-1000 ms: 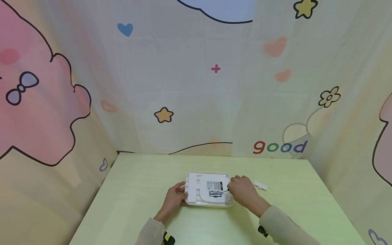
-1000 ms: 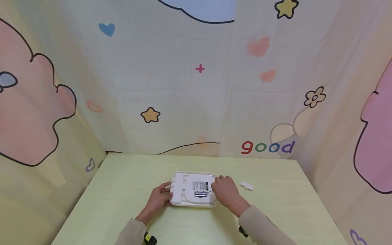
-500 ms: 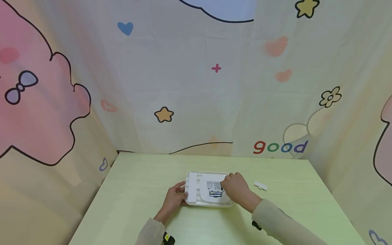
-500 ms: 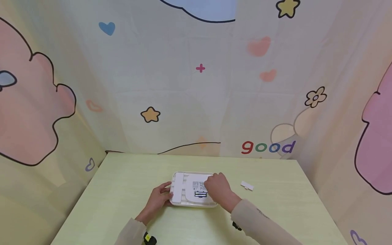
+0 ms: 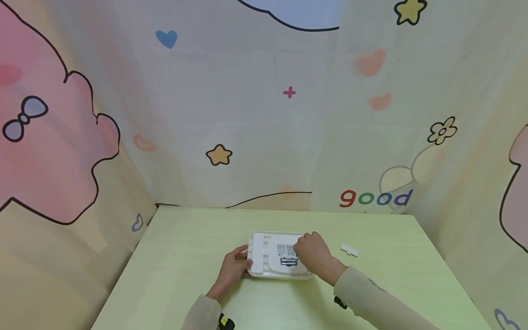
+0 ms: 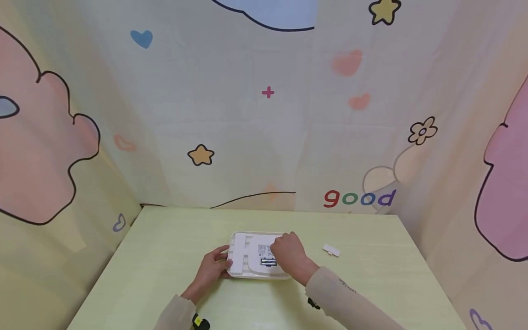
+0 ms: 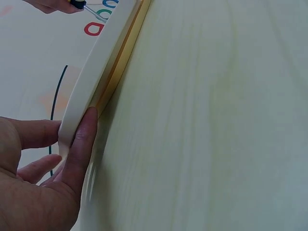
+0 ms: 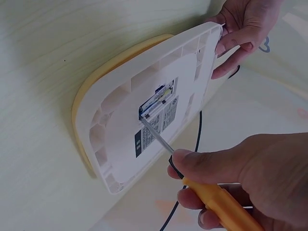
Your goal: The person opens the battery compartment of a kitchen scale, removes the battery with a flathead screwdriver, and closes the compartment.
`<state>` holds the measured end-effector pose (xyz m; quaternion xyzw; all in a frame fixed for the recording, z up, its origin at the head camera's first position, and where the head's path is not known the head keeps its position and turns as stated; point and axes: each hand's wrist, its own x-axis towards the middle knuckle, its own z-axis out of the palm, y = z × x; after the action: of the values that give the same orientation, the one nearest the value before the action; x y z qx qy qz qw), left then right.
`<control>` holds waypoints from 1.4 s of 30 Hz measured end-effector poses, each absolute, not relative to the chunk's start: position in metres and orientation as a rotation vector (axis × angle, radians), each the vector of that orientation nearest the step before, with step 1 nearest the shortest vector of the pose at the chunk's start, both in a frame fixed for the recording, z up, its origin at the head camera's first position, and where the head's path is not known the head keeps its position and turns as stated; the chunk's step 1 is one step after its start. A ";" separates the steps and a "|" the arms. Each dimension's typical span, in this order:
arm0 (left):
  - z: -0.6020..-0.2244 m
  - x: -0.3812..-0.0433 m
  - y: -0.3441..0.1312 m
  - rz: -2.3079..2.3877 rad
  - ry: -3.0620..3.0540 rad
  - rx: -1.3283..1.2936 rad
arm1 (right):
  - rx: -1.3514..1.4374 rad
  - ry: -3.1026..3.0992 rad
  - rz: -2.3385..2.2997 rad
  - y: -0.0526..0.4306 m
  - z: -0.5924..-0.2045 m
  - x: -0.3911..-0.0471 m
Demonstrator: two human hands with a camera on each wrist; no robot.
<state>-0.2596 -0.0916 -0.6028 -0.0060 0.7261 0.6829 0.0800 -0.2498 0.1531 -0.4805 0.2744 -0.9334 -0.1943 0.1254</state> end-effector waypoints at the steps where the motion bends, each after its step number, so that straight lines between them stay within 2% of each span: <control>1: -0.603 -0.259 -0.092 2.039 2.172 -0.020 | 0.802 -2.716 -0.565 0.154 -0.480 -0.249; 12: -0.598 -0.257 -0.091 2.028 2.167 -0.011 | 0.793 -2.779 -0.585 0.163 -0.483 -0.249; 15: -0.587 -0.251 -0.091 2.019 2.166 -0.005 | 0.790 -2.794 -0.562 0.168 -0.486 -0.249; 29: -0.600 -0.259 -0.092 2.031 2.160 0.000 | 0.782 -2.810 -0.358 0.188 -0.496 -0.247; 42: -0.598 -0.257 -0.092 2.030 2.158 -0.029 | 0.705 -2.809 -0.079 0.209 -0.521 -0.247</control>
<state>-0.2573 -0.0915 -0.5980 -0.0098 0.7255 0.6823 0.0894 -0.2473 0.2086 -0.5214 0.2415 -0.9623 -0.0271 0.1219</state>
